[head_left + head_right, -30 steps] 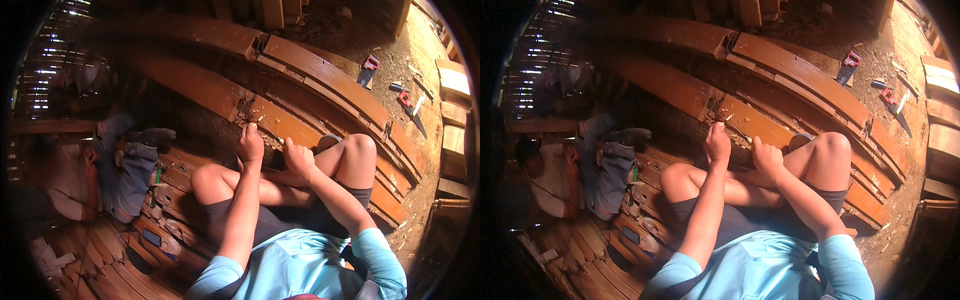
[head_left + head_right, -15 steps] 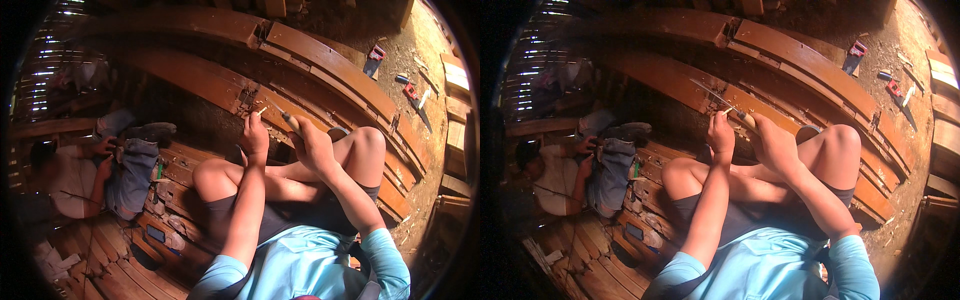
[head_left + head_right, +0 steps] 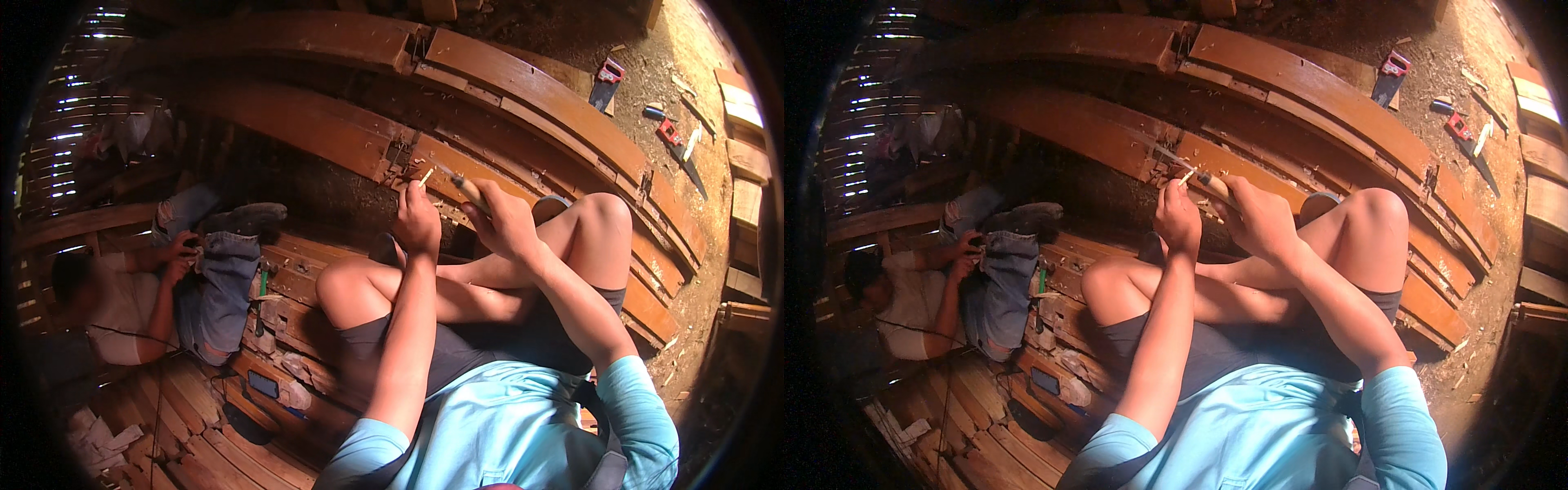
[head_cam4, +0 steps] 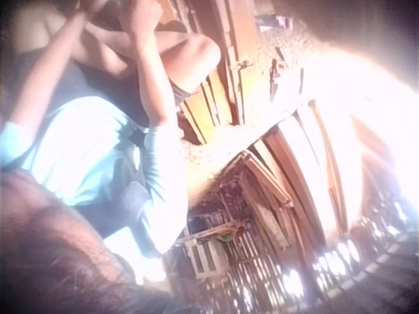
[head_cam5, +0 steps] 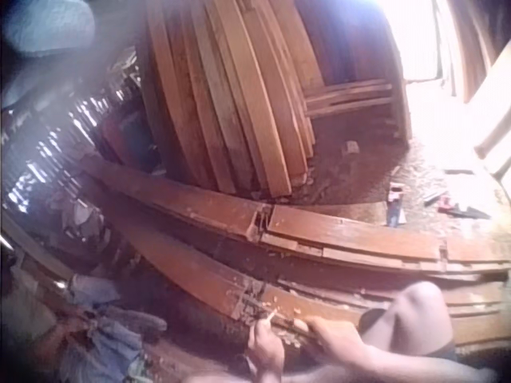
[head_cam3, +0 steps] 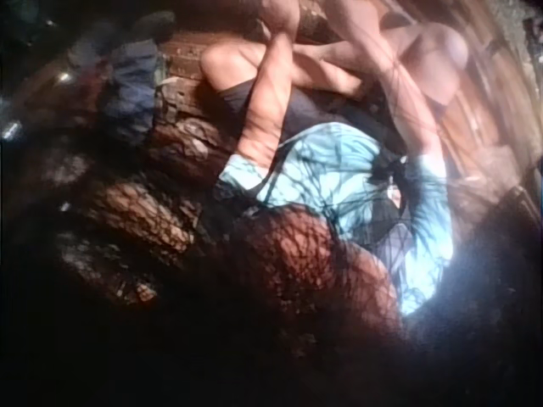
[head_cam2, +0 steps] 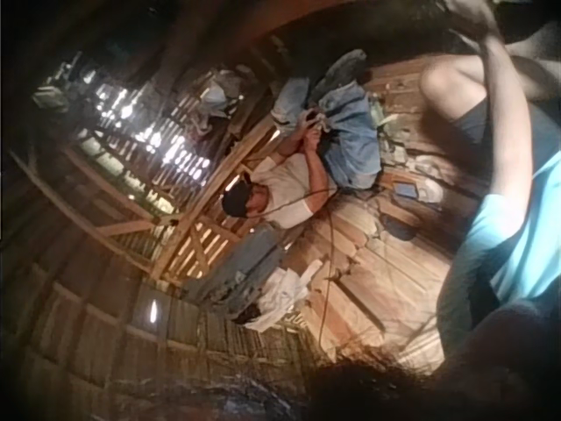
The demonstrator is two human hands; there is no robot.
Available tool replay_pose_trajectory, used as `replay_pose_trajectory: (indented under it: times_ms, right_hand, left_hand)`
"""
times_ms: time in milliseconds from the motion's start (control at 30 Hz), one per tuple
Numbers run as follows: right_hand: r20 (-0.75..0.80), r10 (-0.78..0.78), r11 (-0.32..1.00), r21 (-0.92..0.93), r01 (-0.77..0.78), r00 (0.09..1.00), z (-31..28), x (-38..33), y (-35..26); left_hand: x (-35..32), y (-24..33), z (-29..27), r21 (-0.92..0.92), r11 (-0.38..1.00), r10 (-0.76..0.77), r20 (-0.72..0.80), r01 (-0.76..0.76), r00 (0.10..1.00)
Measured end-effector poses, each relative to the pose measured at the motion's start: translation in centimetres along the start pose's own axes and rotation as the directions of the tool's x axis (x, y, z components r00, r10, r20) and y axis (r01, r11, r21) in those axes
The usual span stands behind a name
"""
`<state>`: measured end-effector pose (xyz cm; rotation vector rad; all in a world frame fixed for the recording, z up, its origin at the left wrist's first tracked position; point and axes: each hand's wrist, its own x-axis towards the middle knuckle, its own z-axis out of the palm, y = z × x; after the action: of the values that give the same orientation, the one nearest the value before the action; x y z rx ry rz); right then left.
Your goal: The person sits cross-legged on a wooden floor and uses a curved knife to carve a small piece of wood held in their left hand. They repeatedly shave thin strips from the wood, occasionally pausing to inspect the piece or brush away shavings.
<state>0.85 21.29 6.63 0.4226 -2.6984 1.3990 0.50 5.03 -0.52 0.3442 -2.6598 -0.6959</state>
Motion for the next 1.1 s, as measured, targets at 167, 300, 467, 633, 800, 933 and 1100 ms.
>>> replay_pose_trajectory:
  times_ms: [167, 300, 467, 633, 800, 933, 1100]
  right_hand:
    - [0.326, 0.322, 0.904, -0.384, -0.187, 0.889, 3.2, -1.8, 2.3]
    - [0.304, 0.352, 0.883, -0.421, -0.207, 0.885, 3.1, -2.3, 2.6]
    - [0.222, 0.132, 0.971, -0.226, -0.080, 0.966, 1.6, -1.4, 2.4]
    - [-0.343, -0.045, 0.893, 0.407, 0.192, 0.938, 2.5, -1.4, 0.6]
    - [0.270, 0.376, 0.864, -0.449, -0.230, 0.886, 4.2, -2.6, 3.2]
    - [0.251, 0.332, 0.877, -0.437, -0.200, 0.909, 2.2, -0.2, 1.0]
    - [-0.148, -0.040, 0.999, -0.011, 0.039, 0.988, 1.6, -0.1, -0.4]
  left_hand:
    - [-0.1, 0.1, 0.2, 0.057, 0.998, -0.033, 0.015, 0.032, 0.999]
    - [-0.2, 0.2, 0.0, 0.114, 0.991, -0.071, 0.025, 0.068, 0.997]
    - [0.1, 0.2, -0.3, 0.092, 0.995, -0.046, 0.035, 0.042, 0.998]
    - [0.2, 0.5, -0.2, 0.075, 0.992, -0.109, 0.060, 0.105, 0.992]
    - [0.4, 0.1, -0.3, 0.087, 0.993, -0.081, 0.060, 0.075, 0.995]
    - [0.1, 0.0, 0.0, 0.056, 0.998, -0.034, 0.031, 0.033, 0.999]
    - [0.2, -0.8, 1.0, 0.151, 0.989, -0.015, 0.042, 0.009, 0.999]
